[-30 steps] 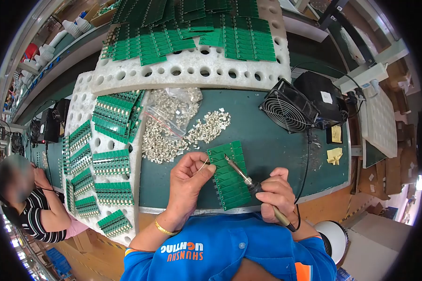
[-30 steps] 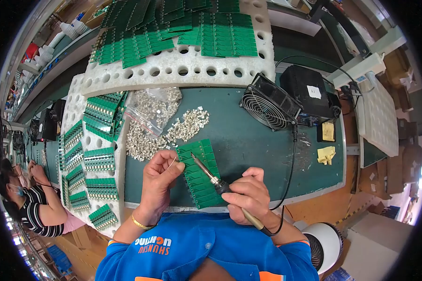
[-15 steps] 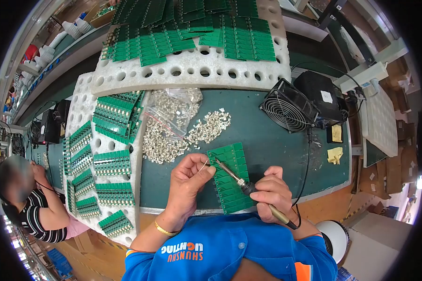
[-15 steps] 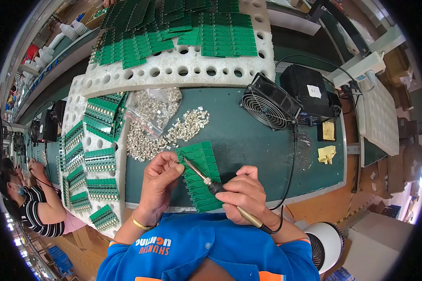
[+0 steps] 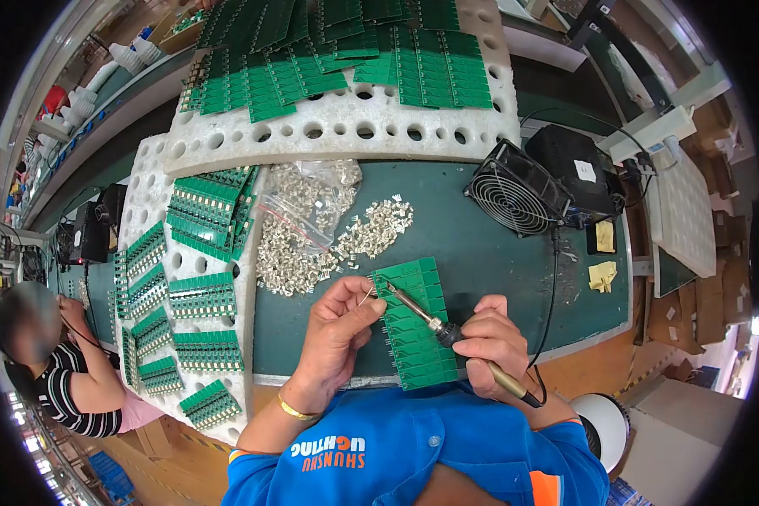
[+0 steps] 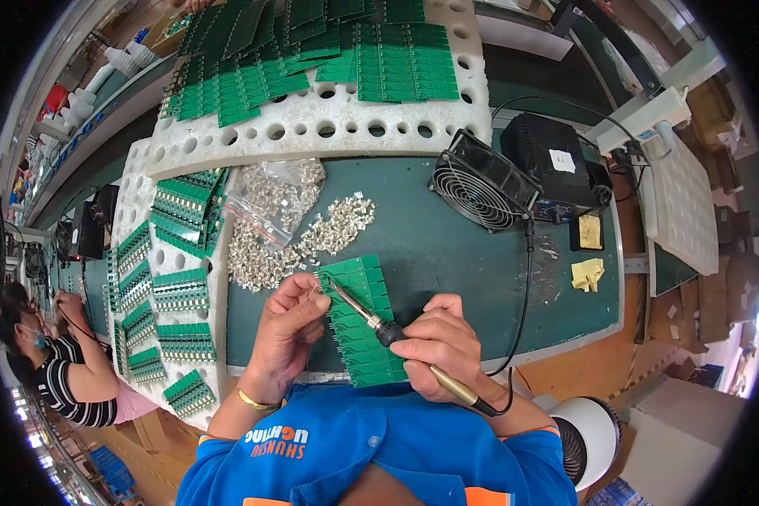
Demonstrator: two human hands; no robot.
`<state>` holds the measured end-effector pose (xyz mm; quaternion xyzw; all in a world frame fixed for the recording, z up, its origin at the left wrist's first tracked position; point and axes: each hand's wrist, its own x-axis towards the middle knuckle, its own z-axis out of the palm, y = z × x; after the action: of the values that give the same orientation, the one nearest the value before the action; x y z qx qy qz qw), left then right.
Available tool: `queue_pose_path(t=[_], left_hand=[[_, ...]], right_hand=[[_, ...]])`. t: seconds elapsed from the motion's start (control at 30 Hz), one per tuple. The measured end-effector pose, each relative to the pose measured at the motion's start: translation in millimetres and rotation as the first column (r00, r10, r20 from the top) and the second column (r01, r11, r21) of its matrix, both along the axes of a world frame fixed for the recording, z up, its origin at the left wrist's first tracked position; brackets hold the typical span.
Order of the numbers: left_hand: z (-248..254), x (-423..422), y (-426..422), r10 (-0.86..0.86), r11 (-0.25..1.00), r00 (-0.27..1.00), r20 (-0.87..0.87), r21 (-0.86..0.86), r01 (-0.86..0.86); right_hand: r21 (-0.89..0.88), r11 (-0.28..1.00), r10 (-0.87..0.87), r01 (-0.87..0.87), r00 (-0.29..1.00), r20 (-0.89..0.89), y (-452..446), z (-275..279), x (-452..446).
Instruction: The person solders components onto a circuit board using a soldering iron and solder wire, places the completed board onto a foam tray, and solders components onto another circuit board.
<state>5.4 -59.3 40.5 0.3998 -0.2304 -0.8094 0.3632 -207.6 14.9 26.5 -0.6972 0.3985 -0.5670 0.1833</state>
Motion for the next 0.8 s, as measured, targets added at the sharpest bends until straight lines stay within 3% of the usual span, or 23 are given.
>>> queue_pose_path(t=[0.8], left_hand=[[-3.3,3.8,-1.2,-0.017,1.0,0.999,-0.036,-0.015,0.017]], right_hand=[[-0.018,1.0,0.008,-0.007,1.0,0.027,-2.5,3.8,0.5]])
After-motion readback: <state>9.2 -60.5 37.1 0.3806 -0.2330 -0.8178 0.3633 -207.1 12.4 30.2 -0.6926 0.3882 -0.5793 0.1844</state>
